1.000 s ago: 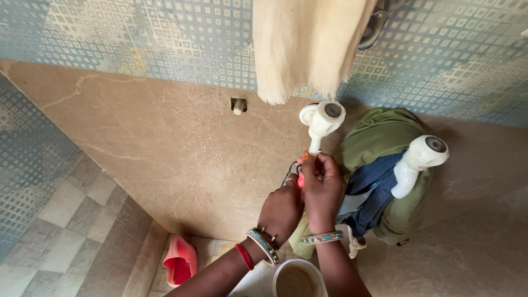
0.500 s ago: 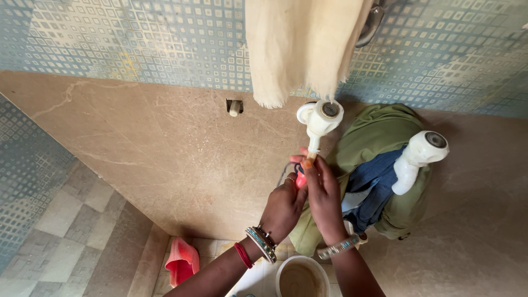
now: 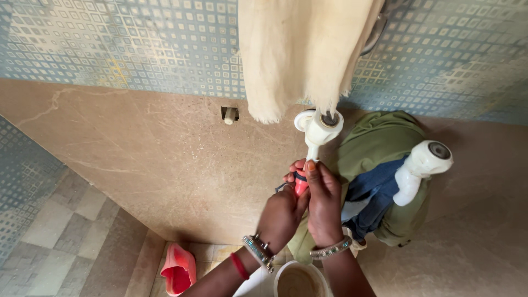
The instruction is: The person attaches a thin hose to a low-mounted bathroom faucet by sliding a rubber connector onto the tap, inserting the hose, and tying a cord around the assembly to secure the connection.
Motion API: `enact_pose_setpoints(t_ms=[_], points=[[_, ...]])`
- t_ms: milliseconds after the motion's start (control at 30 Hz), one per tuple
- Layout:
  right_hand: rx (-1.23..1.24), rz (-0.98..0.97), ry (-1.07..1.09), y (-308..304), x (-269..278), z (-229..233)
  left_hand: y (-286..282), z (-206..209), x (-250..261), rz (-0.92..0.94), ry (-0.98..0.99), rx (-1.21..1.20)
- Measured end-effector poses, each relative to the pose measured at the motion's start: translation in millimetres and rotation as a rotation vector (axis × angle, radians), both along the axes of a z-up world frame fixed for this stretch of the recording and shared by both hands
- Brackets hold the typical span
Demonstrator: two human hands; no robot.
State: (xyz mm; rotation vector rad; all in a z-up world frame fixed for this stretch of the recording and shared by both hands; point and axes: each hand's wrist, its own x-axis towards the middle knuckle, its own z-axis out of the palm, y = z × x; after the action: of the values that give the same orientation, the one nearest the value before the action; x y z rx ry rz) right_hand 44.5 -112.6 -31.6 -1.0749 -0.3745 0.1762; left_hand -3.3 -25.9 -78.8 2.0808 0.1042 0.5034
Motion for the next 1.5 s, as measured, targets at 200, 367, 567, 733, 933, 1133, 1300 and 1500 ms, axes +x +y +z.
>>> enact_pose_setpoints(t_ms=[200,367,567,733,933,1133,1300,1500], points=[[-0.074,0.160,-0.143,-7,13,3,15,15,4,-0.076,0.022,0.030],[-0.015,0.148,-0.112,5,9,-12,-2,-22,13,-0.086,-0.043,-0.318],[-0.769,-0.047,-0.382,-28,14,29,-41,-30,28,-0.266,-0.132,-0.664],[-0.106,0.044,-0.153,10,6,5,7,-19,16,-0.155,-0.040,-0.241],[-0.333,0.049,-0.125,-7,22,5,-18,-27,27,-0.116,-0.056,-0.337],[-0.102,0.083,-0.146,4,19,-5,-4,-21,26,-0.062,0.111,-0.271],[-0.288,0.071,-0.312,-12,6,-2,-6,1,18,-0.123,0.161,-0.649],[-0.315,-0.068,-0.164,-11,-5,-30,6,-6,-1,-0.370,-0.012,-0.847]])
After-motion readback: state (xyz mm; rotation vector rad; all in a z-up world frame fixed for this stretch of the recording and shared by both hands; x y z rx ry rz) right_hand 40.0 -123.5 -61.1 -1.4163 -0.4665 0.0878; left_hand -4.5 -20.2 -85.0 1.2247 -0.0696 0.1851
